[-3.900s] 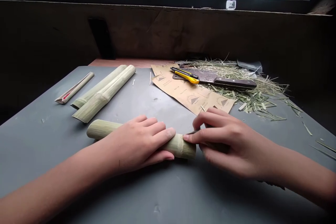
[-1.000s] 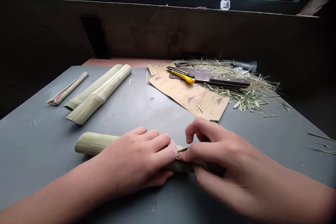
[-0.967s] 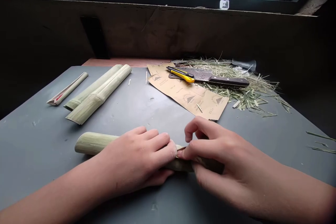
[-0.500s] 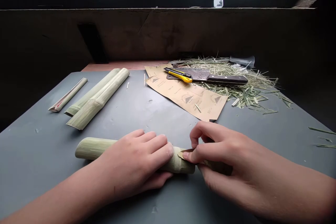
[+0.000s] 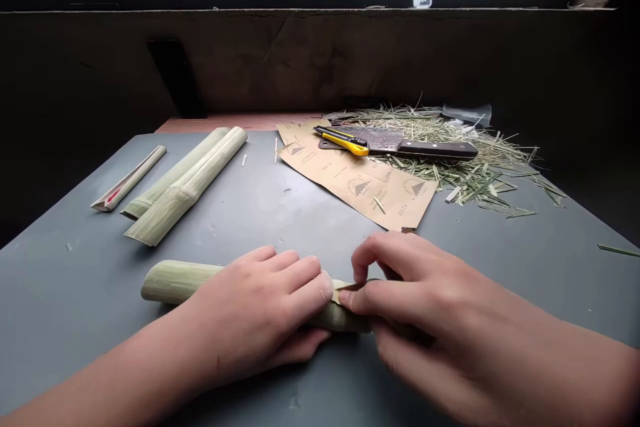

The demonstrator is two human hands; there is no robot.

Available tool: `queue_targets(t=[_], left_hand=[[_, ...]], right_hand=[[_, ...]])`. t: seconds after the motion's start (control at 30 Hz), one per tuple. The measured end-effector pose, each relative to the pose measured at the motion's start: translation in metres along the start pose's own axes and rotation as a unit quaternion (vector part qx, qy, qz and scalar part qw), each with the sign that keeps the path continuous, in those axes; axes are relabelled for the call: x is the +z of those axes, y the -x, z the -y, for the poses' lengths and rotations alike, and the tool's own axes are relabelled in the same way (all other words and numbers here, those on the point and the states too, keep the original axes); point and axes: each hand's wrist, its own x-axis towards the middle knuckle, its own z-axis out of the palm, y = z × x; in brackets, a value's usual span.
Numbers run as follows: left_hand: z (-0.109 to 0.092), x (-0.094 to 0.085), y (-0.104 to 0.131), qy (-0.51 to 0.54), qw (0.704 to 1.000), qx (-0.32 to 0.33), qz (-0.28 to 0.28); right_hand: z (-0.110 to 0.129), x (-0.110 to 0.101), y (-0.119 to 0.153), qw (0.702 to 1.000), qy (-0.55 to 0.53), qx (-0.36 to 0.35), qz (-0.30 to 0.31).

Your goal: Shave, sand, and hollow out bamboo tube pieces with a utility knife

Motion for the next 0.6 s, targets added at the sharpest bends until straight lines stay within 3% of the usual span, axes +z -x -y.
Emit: queue_targets(t=[0.2, 0.37, 0.6], left_hand=[[0.0, 0.001, 0.0, 0.001, 1.0, -0.008, 0.009], [-0.001, 0.0, 0.0, 0.0, 1.0, -0.007, -0.003], [-0.001, -0.001, -0.003, 0.001, 0.999, -0.026, 0.019]], right_hand=[[0.001, 0.002, 0.003, 0.999, 0.018, 0.003, -0.026], [-0.001, 0.005, 0.005, 0.998, 0.038, -0.046, -0.032], [-0.004, 0.013, 0.013, 0.972, 0.19, -0.104, -0.092]])
